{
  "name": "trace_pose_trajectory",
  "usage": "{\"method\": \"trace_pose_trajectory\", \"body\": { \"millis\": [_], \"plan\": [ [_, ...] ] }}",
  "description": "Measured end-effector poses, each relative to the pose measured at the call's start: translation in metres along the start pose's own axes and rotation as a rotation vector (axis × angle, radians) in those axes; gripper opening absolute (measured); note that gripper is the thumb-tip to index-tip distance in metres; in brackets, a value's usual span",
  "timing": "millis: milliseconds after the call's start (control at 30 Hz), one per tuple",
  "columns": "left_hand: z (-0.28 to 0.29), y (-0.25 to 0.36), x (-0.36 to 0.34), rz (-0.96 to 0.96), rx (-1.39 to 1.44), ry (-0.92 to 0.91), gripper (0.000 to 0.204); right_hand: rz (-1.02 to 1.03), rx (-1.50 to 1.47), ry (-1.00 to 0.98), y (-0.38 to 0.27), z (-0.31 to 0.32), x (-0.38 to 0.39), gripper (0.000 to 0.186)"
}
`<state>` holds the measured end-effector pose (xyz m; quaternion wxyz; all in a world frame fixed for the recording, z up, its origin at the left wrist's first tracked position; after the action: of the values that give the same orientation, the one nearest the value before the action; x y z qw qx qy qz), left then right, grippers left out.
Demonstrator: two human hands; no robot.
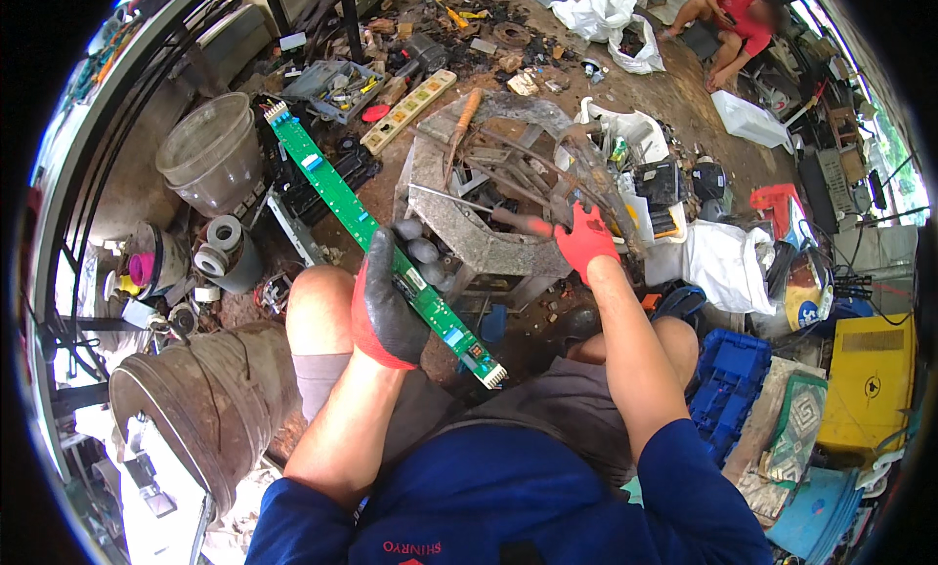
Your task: The person sits on the floor in a cluttered workshop and handles a green circuit board, using a screwdriver to remove components. They then pick up a white plastic casing, inspect it, and use pliers to manipulate parts of the casing.
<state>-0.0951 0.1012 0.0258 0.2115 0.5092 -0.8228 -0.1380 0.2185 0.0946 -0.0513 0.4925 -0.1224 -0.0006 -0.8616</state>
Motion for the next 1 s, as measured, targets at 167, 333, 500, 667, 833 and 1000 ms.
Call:
{"method": "trace_pose_trajectory", "body": {
  "millis": [167, 333, 500, 667, 833, 1000],
  "plan": [
    [-0.001, -0.003, -0.001, 0.013, -0.007, 0.012, 0.034, 0.015, 0.121, 0.018, -0.007, -0.006, 0.004, 0.070],
    [-0.009, -0.009, 0.000, 0.039, -0.059, -0.001, 0.034, 0.042, 0.143, 0.143, -0.009, 0.007, 0.013, 0.066],
    [-0.012, -0.020, 0.007, -0.004, -0.271, -0.045, 0.039, 0.433, -0.730, 0.028, -0.027, 0.051, 0.052, 0.061],
    [-0.002, -0.045, 0.011, 0.149, -0.332, -0.110, 0.052, 0.990, -0.732, -0.036, -0.056, 0.070, 0.140, 0.075],
    [0.003, -0.061, 0.019, 0.404, -0.279, -0.251, 0.066, 0.832, -0.553, -0.039, -0.058, 0.058, 0.159, 0.069],
    [-0.002, -0.080, 0.024, 0.524, -0.121, -0.284, 0.063, 0.849, -0.771, -0.150, -0.036, 0.053, 0.157, 0.053]
  ]
}}
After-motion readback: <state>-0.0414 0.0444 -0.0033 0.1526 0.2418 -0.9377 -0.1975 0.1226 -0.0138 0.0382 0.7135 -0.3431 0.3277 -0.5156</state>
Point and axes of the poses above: each hand's wrist, its own x-axis away from the middle knuckle, its own z-axis out of the back of the hand, y = z × x, the point moved 1 cm from there along -x, towards the middle knuckle, and after that the axes turned 2 degrees about -y, right-handed, at the moved point
